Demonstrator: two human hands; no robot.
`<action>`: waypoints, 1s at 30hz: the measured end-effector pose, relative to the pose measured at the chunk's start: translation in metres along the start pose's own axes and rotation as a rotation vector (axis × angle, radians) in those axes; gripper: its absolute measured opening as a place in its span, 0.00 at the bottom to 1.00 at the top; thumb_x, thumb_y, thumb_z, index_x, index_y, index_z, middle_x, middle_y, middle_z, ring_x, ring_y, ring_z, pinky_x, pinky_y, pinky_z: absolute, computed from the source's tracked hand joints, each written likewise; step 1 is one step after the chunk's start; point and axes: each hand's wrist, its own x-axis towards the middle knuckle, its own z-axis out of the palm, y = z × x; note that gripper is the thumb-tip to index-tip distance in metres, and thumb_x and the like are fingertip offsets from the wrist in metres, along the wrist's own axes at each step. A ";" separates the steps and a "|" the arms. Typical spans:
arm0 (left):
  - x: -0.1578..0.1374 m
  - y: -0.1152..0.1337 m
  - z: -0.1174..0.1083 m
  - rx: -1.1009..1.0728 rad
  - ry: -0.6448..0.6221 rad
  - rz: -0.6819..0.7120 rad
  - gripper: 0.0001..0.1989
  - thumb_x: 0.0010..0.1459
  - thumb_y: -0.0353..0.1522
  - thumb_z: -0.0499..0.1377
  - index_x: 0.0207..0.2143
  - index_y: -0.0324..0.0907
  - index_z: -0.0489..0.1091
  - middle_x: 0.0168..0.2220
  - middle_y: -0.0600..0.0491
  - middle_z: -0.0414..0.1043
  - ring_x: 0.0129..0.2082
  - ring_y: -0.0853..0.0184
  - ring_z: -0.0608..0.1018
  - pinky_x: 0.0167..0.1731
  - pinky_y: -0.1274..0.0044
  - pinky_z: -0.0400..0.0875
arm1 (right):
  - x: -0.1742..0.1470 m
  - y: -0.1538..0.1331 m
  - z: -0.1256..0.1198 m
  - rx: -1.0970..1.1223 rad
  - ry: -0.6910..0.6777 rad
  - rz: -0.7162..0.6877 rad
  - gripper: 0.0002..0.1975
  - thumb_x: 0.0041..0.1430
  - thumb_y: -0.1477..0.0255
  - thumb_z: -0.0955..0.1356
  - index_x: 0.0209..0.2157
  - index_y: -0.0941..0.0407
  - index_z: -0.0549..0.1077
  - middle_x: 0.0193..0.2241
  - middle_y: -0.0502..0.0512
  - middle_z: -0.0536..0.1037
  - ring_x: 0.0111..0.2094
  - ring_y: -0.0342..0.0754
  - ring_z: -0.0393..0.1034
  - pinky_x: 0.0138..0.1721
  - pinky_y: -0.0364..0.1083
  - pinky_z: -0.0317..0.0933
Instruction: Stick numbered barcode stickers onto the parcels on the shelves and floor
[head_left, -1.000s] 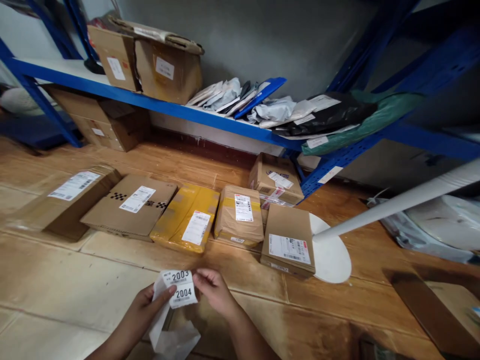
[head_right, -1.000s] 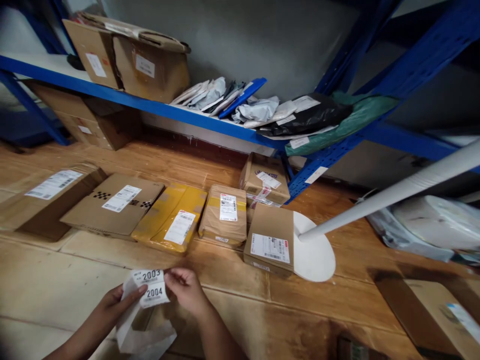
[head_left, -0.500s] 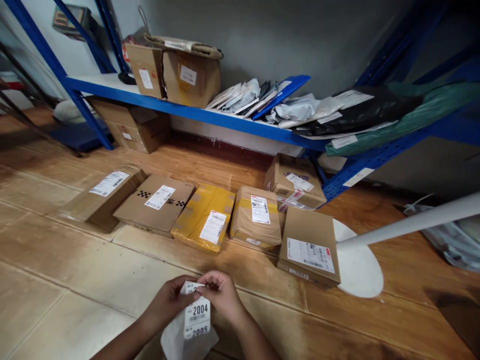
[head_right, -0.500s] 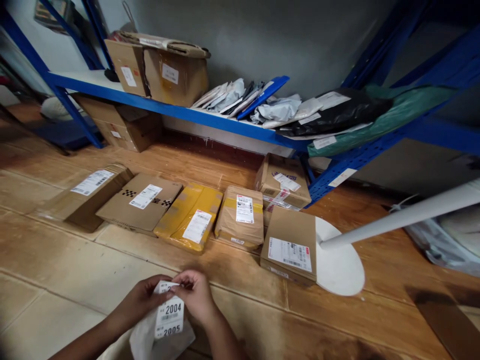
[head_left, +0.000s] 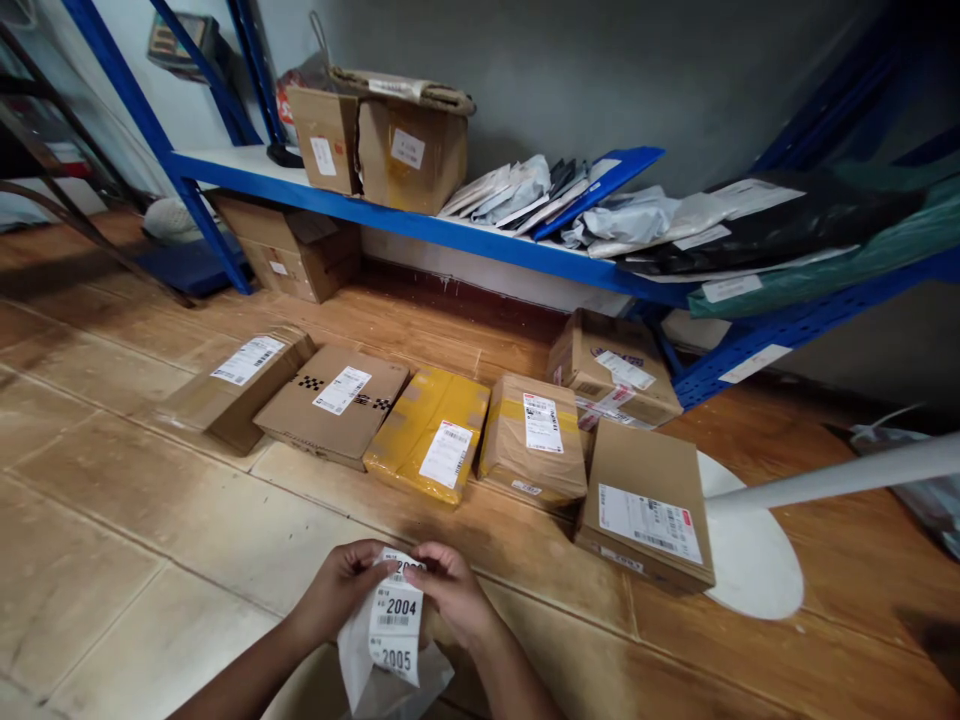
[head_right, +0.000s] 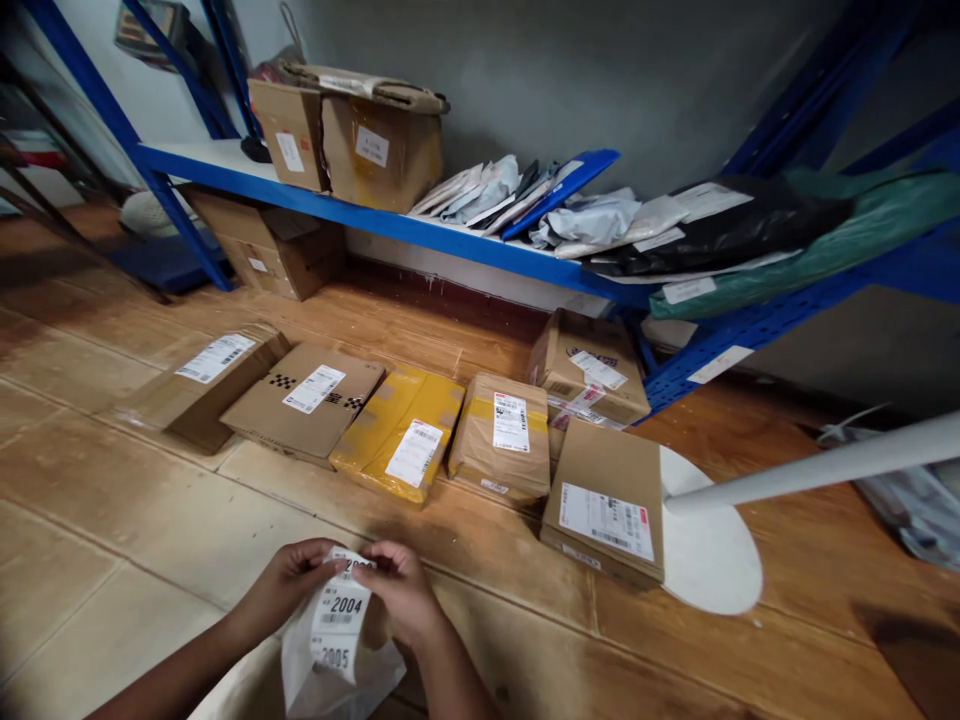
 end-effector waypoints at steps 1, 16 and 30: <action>0.000 -0.001 -0.002 -0.009 -0.032 0.009 0.20 0.47 0.46 0.63 0.29 0.37 0.72 0.24 0.52 0.73 0.24 0.69 0.71 0.26 0.79 0.64 | 0.001 0.001 0.001 -0.002 0.002 -0.004 0.22 0.26 0.61 0.79 0.25 0.57 0.73 0.22 0.47 0.74 0.25 0.43 0.65 0.32 0.45 0.57; 0.018 -0.016 -0.008 0.263 0.266 0.040 0.21 0.49 0.51 0.53 0.23 0.42 0.61 0.19 0.57 0.64 0.21 0.69 0.65 0.24 0.77 0.58 | 0.035 0.023 0.008 -0.136 0.298 -0.192 0.18 0.31 0.58 0.76 0.18 0.57 0.72 0.15 0.47 0.70 0.17 0.42 0.58 0.21 0.42 0.52; 0.067 -0.018 -0.037 0.602 0.360 -0.145 0.18 0.49 0.48 0.53 0.23 0.42 0.66 0.20 0.51 0.70 0.23 0.64 0.71 0.22 0.76 0.55 | 0.098 0.075 0.023 -0.135 0.650 -0.424 0.17 0.44 0.55 0.70 0.25 0.55 0.73 0.24 0.56 0.78 0.29 0.53 0.70 0.35 0.51 0.63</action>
